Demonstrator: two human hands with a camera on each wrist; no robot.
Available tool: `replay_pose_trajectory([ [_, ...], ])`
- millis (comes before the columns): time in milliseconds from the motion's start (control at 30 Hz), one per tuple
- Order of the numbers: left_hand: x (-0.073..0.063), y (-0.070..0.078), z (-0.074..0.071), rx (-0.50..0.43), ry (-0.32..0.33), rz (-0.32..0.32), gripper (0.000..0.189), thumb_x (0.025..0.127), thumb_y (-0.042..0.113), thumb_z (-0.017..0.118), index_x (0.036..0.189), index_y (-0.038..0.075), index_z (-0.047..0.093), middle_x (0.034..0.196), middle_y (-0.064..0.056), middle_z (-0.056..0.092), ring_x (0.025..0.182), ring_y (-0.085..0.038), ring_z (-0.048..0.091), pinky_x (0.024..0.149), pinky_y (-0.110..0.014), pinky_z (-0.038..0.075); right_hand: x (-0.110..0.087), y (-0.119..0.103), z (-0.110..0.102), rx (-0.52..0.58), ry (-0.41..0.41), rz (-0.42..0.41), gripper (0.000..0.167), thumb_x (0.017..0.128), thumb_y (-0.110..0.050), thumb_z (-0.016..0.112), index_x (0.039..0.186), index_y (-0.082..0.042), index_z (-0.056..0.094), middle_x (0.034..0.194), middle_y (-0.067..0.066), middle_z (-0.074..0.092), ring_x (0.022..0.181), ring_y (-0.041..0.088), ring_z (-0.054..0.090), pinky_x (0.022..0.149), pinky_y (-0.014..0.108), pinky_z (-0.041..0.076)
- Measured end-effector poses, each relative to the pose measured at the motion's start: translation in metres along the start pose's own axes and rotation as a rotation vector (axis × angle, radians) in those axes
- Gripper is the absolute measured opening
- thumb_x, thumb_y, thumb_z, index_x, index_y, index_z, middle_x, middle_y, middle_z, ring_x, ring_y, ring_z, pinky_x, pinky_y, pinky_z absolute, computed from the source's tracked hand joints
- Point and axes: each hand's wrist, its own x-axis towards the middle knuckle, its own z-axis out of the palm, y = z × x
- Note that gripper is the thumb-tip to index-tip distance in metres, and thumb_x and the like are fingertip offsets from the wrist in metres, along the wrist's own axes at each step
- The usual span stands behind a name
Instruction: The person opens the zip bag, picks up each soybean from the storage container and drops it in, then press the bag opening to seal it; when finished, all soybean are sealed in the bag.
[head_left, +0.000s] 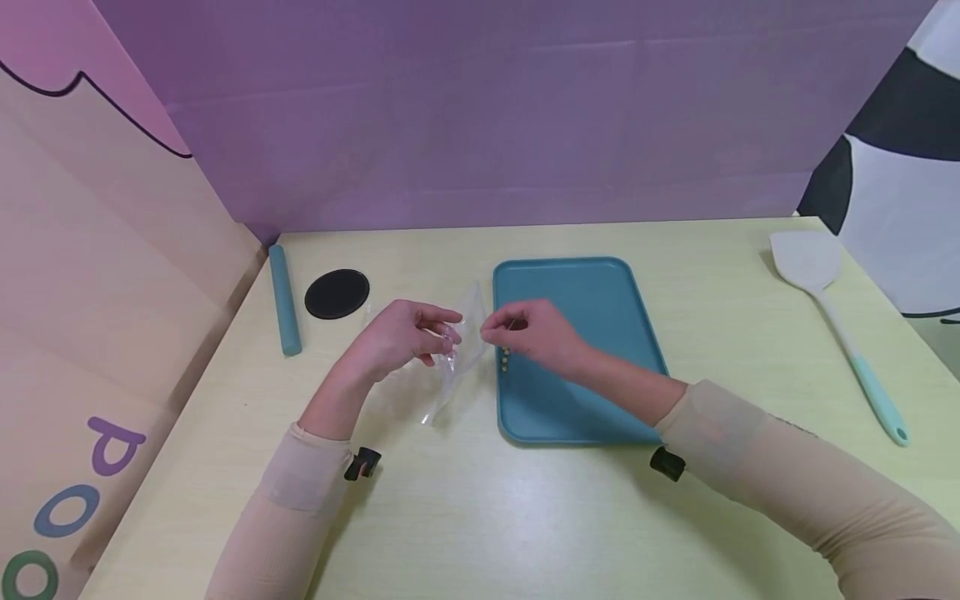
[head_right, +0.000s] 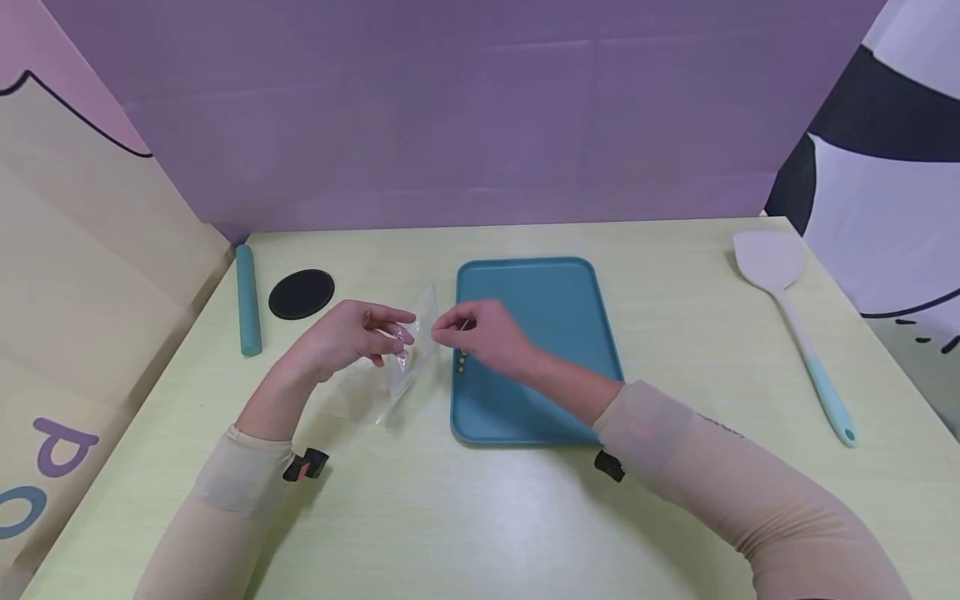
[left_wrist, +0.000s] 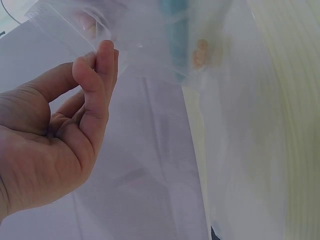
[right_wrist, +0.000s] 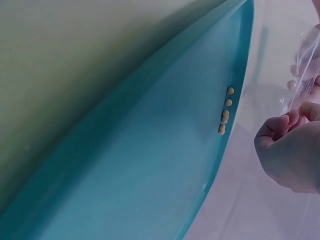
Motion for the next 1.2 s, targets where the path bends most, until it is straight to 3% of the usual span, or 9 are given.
replay_pose_trajectory([
  [200, 0.000, 0.001, 0.001, -0.001, -0.002, -0.002, 0.045, 0.093, 0.002, 0.068, 0.138, 0.003, 0.061, 0.116, -0.017, 0.070, 0.095, -0.024, 0.071, 0.075, -0.032, 0.058, -0.003, 0.002, -0.001, -0.003, -0.002, -0.017, 0.021, 0.095, -0.022, 0.073, 0.109, -0.005, 0.076, 0.095, 0.008, 0.069, 0.088, 0.033, 0.060, 0.080, 0.049, 0.054],
  [500, 0.001, 0.001, 0.002, -0.013, -0.005, -0.008, 0.045, 0.093, 0.001, 0.068, 0.138, 0.001, 0.061, 0.116, -0.018, 0.070, 0.095, -0.027, 0.071, 0.075, -0.032, 0.058, -0.004, 0.010, -0.006, 0.026, 0.035, -0.007, 0.026, 0.097, -0.022, 0.070, 0.113, -0.001, 0.072, 0.103, 0.022, 0.067, 0.087, 0.040, 0.059, 0.078, 0.047, 0.055],
  [767, 0.000, 0.001, 0.001, -0.018, -0.010, -0.018, 0.047, 0.093, 0.001, 0.068, 0.139, 0.002, 0.060, 0.118, -0.019, 0.069, 0.102, -0.034, 0.069, 0.075, -0.031, 0.057, -0.003, 0.026, -0.009, -0.153, -0.052, -0.002, 0.013, 0.095, -0.016, 0.072, 0.103, -0.006, 0.076, 0.091, 0.003, 0.069, 0.081, 0.022, 0.057, 0.068, 0.031, 0.049],
  [900, -0.001, 0.002, 0.001, -0.023, -0.009, -0.017, 0.047, 0.094, 0.001, 0.067, 0.140, 0.001, 0.059, 0.118, -0.020, 0.068, 0.102, -0.035, 0.069, 0.075, -0.031, 0.057, -0.001, 0.036, -0.005, -0.205, -0.095, -0.030, 0.011, 0.092, -0.014, 0.076, 0.099, -0.007, 0.076, 0.083, 0.000, 0.069, 0.072, 0.018, 0.057, 0.065, 0.030, 0.049],
  [1200, -0.001, 0.001, 0.002, -0.030, -0.007, -0.013, 0.046, 0.093, 0.000, 0.067, 0.139, 0.001, 0.060, 0.118, -0.020, 0.069, 0.103, -0.035, 0.068, 0.074, -0.030, 0.057, -0.005, 0.036, 0.001, -0.234, -0.090, -0.041, 0.006, 0.090, -0.009, 0.077, 0.094, -0.005, 0.075, 0.074, 0.000, 0.063, 0.069, 0.016, 0.055, 0.068, 0.031, 0.047],
])
